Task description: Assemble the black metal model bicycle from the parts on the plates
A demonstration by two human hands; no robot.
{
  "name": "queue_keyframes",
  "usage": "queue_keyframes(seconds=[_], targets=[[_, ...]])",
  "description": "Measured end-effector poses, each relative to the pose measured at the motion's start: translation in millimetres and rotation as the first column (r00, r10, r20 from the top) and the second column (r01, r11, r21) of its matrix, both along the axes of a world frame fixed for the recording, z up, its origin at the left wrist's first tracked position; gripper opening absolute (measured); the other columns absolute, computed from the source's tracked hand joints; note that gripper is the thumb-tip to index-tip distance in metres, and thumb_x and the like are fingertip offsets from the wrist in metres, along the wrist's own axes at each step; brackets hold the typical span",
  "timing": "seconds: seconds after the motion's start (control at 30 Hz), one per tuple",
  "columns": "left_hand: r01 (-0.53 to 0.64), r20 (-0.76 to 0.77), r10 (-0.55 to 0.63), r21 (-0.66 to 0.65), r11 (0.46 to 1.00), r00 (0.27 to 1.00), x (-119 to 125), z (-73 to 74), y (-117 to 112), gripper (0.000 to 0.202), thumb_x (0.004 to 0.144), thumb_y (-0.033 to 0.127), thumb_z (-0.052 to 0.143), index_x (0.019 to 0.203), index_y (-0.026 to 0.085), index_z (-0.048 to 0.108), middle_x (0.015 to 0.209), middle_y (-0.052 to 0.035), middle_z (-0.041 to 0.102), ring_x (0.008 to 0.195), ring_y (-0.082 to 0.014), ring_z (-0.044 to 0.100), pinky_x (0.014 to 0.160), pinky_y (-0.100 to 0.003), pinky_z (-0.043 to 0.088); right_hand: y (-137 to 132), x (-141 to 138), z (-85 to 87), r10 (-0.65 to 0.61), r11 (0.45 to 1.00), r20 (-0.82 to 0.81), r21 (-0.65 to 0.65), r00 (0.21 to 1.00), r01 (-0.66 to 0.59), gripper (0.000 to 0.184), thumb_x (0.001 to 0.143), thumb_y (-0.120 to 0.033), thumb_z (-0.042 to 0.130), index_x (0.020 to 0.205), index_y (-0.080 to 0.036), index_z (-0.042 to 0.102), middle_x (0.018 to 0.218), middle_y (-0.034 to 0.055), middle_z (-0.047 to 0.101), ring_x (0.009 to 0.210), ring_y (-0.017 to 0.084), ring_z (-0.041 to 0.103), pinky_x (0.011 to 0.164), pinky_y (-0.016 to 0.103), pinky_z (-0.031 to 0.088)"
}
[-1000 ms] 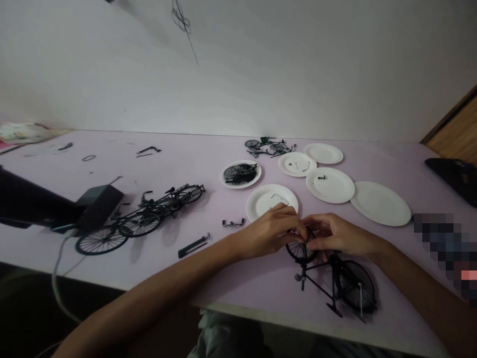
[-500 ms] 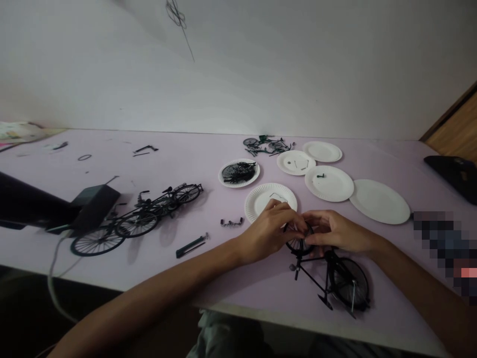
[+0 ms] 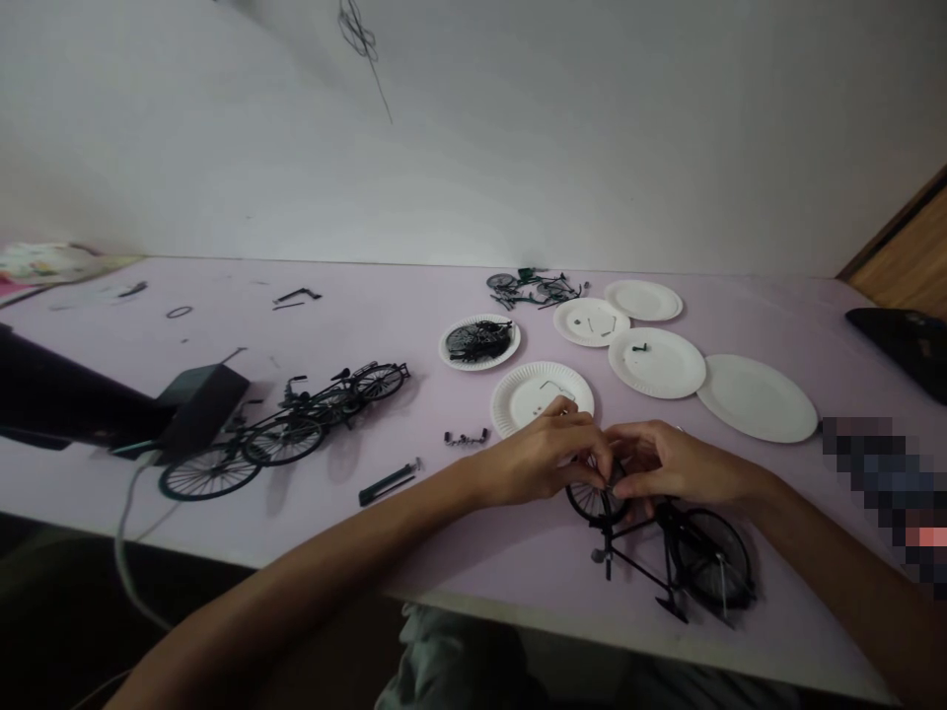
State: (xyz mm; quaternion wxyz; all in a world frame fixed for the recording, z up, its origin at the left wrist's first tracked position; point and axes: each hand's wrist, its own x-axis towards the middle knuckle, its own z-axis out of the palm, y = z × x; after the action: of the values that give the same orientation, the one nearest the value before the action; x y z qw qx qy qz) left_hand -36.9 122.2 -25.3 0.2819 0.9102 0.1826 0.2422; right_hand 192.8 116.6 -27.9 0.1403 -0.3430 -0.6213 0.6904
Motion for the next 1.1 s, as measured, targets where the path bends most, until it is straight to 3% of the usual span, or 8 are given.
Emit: queue_keyframes(seconds=[0.17,0.3,0.37,0.5,0.8,0.97,1.03,1.1], targets=[[0.023,0.034,-0.022,-0.039,0.999,0.999,-1.4,5.4,-2.2,0.007,0.09,0.023,0.068,0.096,0.022,0.064,0.088,0.0005,0.07,0.085,-0.0146,0.06,0.093,-0.034,0.04,1.8,2.1,0.3,0.006,1.0,0.022,-0.017,1.0,-0.005,0.05,0.079,-0.024,0.077,0.125,-0.02,0.06,0.103,0.0066,0.069,0.09,0.02,0.068,0.062,0.024,0.057],[-0.22,0.22,0.208,0.03,0.975,0.953,-21.8,10.3,15.4,0.013,0.095,0.028,0.062,0.104,0.019,0.061,0.104,-0.0067,0.069,0.099,-0.0179,0.062,0.093,-0.036,0.045,4.0,2.7,-2.1,-0.099,0.993,0.019,0.064,0.995,0.097,0.056,0.081,-0.032,0.076,0.132,-0.02,0.055,0.113,0.0087,0.066,0.087,0.018,0.067,0.068,0.029,0.06],[-0.407,0.244,0.357,0.2,0.891,0.902,-39.6,11.7,32.8,0.01,0.099,0.024,0.053,0.102,0.017,0.06,0.098,-0.0076,0.069,0.093,-0.0177,0.063,0.089,-0.036,0.046,4.2,2.7,-1.7,-0.139,0.985,0.051,0.111,0.989,0.133,0.059,0.083,-0.034,0.074,0.135,-0.02,0.052,0.113,0.0088,0.065,0.086,0.018,0.067,0.069,0.03,0.06],[-0.377,-0.049,0.483,0.56,0.738,0.874,-71.8,11.5,63.7,0.016,0.1,0.019,0.048,0.1,0.014,0.063,0.096,-0.009,0.072,0.087,-0.0191,0.063,0.086,-0.037,0.045,5.7,4.9,-0.2,-0.217,0.955,0.097,0.229,0.971,0.19,0.05,0.083,-0.036,0.072,0.128,-0.019,0.056,0.109,0.0079,0.066,0.093,0.02,0.065,0.072,0.03,0.057],[-0.244,-0.288,0.437,0.52,0.818,0.852,-66.7,-1.2,61.4,0.022,0.1,0.021,0.046,0.097,0.014,0.067,0.092,-0.007,0.07,0.081,-0.0178,0.062,0.079,-0.032,0.044,10.6,15.4,-2.4,-0.326,0.923,0.082,0.245,0.942,0.298,0.051,0.084,-0.036,0.072,0.126,-0.024,0.046,0.085,-0.0007,0.064,0.075,0.015,0.064,0.063,0.027,0.055],[-0.33,-0.206,0.386,0.259,0.908,0.899,-63.4,-0.3,59.0,0.022,0.097,0.028,0.051,0.097,0.014,0.068,0.093,-0.0096,0.069,0.083,-0.0195,0.061,0.082,-0.035,0.045,8.7,13.5,2.3,-0.323,0.924,0.09,0.244,0.942,0.293,0.05,0.085,-0.037,0.071,0.127,-0.024,0.048,0.087,0.0002,0.063,0.076,0.015,0.065,0.067,0.03,0.057],[-0.327,-0.049,0.324,-0.113,0.938,0.945,-61.7,3.1,58.1,0.026,0.096,0.037,0.055,0.103,0.015,0.067,0.097,-0.011,0.069,0.085,-0.0196,0.062,0.08,-0.034,0.047,10.1,13.4,-0.1,-0.328,0.92,0.095,0.256,0.94,0.295,0.052,0.085,-0.039,0.07,0.129,-0.024,0.048,0.088,0.0005,0.063,0.075,0.015,0.064,0.066,0.029,0.056],[-0.12,0.207,0.27,-0.539,0.834,0.94,-59.0,5.7,57.9,0.04,0.096,0.05,0.051,0.113,0.017,0.063,0.102,-0.0122,0.068,0.085,-0.0196,0.064,0.078,-0.033,0.049,12.2,13.7,-3.8,-0.328,0.92,0.087,0.255,0.94,0.298,0.052,0.084,-0.039,0.071,0.128,-0.024,0.048,0.086,0.0002,0.062,0.074,0.015,0.063,0.064,0.029,0.056]])
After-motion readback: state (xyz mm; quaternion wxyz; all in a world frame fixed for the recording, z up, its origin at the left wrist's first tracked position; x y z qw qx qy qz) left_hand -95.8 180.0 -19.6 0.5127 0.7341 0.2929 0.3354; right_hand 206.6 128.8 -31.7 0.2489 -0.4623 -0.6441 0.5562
